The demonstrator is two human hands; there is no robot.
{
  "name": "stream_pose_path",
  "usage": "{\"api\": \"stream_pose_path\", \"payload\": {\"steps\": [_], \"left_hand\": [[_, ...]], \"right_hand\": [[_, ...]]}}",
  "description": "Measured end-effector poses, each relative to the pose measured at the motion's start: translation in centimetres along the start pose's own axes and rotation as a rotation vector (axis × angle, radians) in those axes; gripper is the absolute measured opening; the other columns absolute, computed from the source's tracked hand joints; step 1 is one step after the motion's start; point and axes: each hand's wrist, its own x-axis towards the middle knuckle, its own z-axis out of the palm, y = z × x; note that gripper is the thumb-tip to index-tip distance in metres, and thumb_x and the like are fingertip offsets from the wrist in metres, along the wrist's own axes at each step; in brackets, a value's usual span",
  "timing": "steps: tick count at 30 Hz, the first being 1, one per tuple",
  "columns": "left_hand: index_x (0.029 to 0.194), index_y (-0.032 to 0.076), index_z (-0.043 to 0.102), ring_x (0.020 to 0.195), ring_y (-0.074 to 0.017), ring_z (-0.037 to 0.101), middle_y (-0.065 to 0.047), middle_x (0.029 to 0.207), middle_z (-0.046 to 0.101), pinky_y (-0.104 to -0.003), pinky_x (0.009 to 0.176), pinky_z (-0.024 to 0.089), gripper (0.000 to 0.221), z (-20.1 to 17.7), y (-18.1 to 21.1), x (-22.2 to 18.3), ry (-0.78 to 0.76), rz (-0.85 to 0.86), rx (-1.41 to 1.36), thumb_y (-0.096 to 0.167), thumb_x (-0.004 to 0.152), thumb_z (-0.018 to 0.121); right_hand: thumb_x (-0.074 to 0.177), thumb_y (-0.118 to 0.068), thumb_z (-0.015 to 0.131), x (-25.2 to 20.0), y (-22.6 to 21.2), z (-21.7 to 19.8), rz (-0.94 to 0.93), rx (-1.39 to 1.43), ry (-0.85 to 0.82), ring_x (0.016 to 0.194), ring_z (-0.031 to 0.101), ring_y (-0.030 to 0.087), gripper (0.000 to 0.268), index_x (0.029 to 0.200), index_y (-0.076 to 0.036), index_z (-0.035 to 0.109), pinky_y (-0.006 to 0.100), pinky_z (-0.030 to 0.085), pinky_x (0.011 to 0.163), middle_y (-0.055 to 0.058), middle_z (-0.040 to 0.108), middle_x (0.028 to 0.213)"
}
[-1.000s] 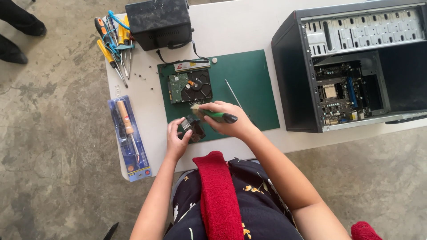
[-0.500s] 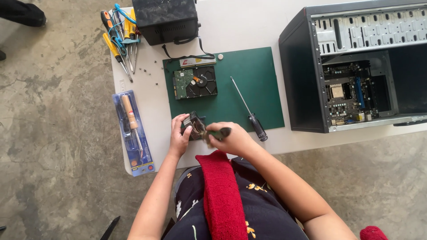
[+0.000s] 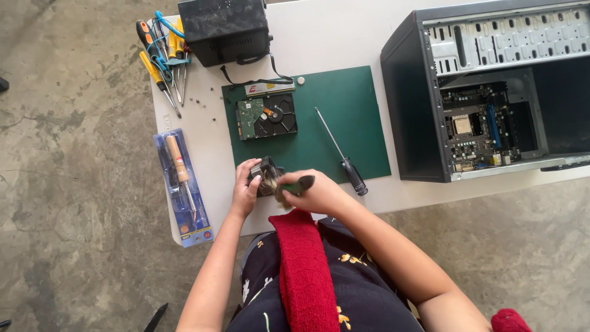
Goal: Brushing dust off a CPU cooler and a hard drive before working on the internal components of a computer case.
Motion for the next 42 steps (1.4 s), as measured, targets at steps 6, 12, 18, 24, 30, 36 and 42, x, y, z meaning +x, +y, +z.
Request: {"api": "stream_pose_path", "payload": {"steps": [6,12,18,24,30,36,42], "left_hand": [[0.159,0.017,0.05,0.153,-0.035,0.039,-0.018,0.16,0.048,-0.057,0.128,0.025,0.051,-0.7,2.2,-0.3,-0.008,-0.132,-0.165,0.028,0.111,0.036],[0.163,0.022,0.031,0.148,-0.0385,0.049,-0.015,0.169,0.04,-0.055,0.112,0.051,0.089,0.1,3.4,-0.9,-0.029,-0.319,-0.188,0.03,0.091,0.082],[0.163,0.007,0.036,0.149,-0.0283,0.044,-0.017,0.163,0.048,-0.05,0.123,0.039,0.061,0.0,-2.9,-1.0,0.102,-0.105,-0.328,0.007,0.106,0.057],[0.162,0.008,0.038,0.137,-0.0288,0.058,-0.019,0.157,0.054,-0.048,0.113,0.052,0.06,-0.6,2.9,-3.5,0.055,-0.209,-0.666,0.016,0.103,0.048],[0.161,0.002,0.038,0.138,-0.0319,0.057,-0.024,0.158,0.054,-0.048,0.113,0.051,0.064,0.5,1.6,-2.9,0.013,-0.13,-0.718,0.014,0.099,0.049],[0.158,0.001,0.042,0.133,-0.0338,0.061,-0.026,0.154,0.057,-0.048,0.106,0.057,0.064,1.1,4.3,-2.5,0.034,-0.167,-0.821,0.016,0.096,0.049],[0.158,0.002,0.044,0.133,-0.0342,0.061,-0.025,0.154,0.058,-0.049,0.105,0.056,0.063,1.7,5.7,-2.2,0.033,-0.173,-0.798,0.014,0.096,0.05]], "right_hand": [[0.097,-0.021,0.071,0.8,2.0,-3.5,0.137,0.069,0.276,0.089,0.077,0.034,0.035,0.132,-0.025,0.075,0.045,0.061,0.079,0.013,0.079,0.092],[0.097,-0.025,0.075,0.1,3.8,-1.5,0.205,0.087,0.279,0.092,0.077,0.035,0.039,0.135,-0.029,0.073,0.045,0.061,0.081,0.013,0.08,0.095],[0.095,-0.018,0.075,1.6,4.7,0.3,0.139,0.155,0.148,0.11,0.074,0.044,0.037,0.132,-0.022,0.075,0.052,0.058,0.098,0.021,0.079,0.111],[0.093,-0.018,0.075,-0.1,1.2,-0.2,0.088,0.296,0.149,0.109,0.077,0.036,0.036,0.128,-0.025,0.078,0.048,0.059,0.097,0.013,0.082,0.111],[0.094,-0.015,0.073,-0.3,-0.5,-2.6,-0.032,0.188,0.249,0.106,0.077,0.036,0.035,0.127,-0.025,0.077,0.047,0.06,0.093,0.01,0.081,0.109],[0.096,-0.024,0.073,-1.0,-0.2,-4.3,-0.103,-0.196,0.334,0.087,0.075,0.034,0.038,0.133,-0.033,0.072,0.049,0.061,0.078,0.005,0.074,0.099],[0.098,-0.021,0.069,-1.1,1.3,-5.6,-0.107,-0.382,0.334,0.09,0.076,0.031,0.033,0.13,-0.029,0.071,0.043,0.063,0.08,0.003,0.074,0.104]]}}
